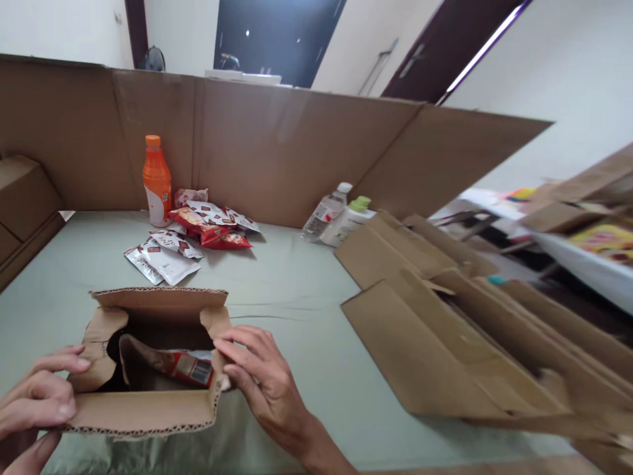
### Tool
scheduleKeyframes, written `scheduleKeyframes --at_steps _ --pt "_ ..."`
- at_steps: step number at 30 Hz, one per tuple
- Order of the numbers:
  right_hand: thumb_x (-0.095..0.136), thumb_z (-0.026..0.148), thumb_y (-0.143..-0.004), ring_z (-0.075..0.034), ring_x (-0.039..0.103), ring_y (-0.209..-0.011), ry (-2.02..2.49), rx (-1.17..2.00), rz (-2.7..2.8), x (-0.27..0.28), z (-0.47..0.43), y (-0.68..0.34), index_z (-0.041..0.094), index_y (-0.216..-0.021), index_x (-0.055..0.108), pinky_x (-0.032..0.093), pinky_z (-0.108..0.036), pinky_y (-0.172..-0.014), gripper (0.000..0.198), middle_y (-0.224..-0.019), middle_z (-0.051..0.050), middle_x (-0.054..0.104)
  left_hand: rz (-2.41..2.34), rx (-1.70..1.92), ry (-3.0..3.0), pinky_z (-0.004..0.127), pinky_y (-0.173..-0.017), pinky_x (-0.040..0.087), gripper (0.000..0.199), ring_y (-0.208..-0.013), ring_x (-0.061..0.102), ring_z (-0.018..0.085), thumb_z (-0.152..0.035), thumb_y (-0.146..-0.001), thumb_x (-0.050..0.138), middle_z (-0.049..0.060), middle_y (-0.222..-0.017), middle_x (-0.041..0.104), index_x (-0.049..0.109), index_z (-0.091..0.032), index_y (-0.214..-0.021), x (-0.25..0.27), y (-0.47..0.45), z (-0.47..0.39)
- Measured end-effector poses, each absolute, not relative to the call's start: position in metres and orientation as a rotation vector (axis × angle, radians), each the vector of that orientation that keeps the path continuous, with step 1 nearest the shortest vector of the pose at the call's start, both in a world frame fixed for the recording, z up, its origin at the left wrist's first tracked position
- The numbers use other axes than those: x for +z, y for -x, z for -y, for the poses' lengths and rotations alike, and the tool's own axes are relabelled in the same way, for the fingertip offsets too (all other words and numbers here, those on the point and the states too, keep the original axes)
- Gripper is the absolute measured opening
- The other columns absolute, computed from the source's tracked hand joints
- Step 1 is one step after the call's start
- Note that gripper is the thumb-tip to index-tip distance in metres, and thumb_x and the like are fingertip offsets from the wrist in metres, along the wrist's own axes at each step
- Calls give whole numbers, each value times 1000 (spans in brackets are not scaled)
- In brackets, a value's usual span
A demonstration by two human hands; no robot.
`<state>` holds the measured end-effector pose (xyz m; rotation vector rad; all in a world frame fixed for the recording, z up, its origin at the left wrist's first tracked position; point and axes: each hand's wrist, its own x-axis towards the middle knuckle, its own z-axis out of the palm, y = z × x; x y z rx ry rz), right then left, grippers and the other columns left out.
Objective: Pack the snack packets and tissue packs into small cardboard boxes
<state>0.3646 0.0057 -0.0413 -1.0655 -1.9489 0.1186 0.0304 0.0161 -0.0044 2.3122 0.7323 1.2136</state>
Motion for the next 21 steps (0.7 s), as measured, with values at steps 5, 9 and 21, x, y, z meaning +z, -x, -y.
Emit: scheduleKeyframes --at_steps 5,9,21 --pt "52 14 -101 -25 69 -102 1038 6 2225 -24 -17 -362 21 -99 72 55 -41 -84 22 -104 -7 78 -854 1299 -2404 33 -107 51 35 -114 63 16 2 -88 53 -1 -92 68 63 -25 -107 -4 -40 -25" --pt "54 8 -97 -21 71 -102 1067 52 2070 -15 -17 -368 21 -104 71 58 -36 -86 23 -110 -7 76 -1129 1340 -2463 23 -102 48 22 -111 61 13 -7 -94 58 0 -100 70 64 -23 -109 -11 -48 -31" --pt "59 34 -101 -30 56 -134 1103 -3 1928 7 -46 -350 22 -146 52 49 -50 -107 47 -146 -15 59 -1148 1277 -2417 28 -95 51 19 -114 59 16 -10 -95 54 1 -97 65 59 -25 -105 -10 -48 -31"
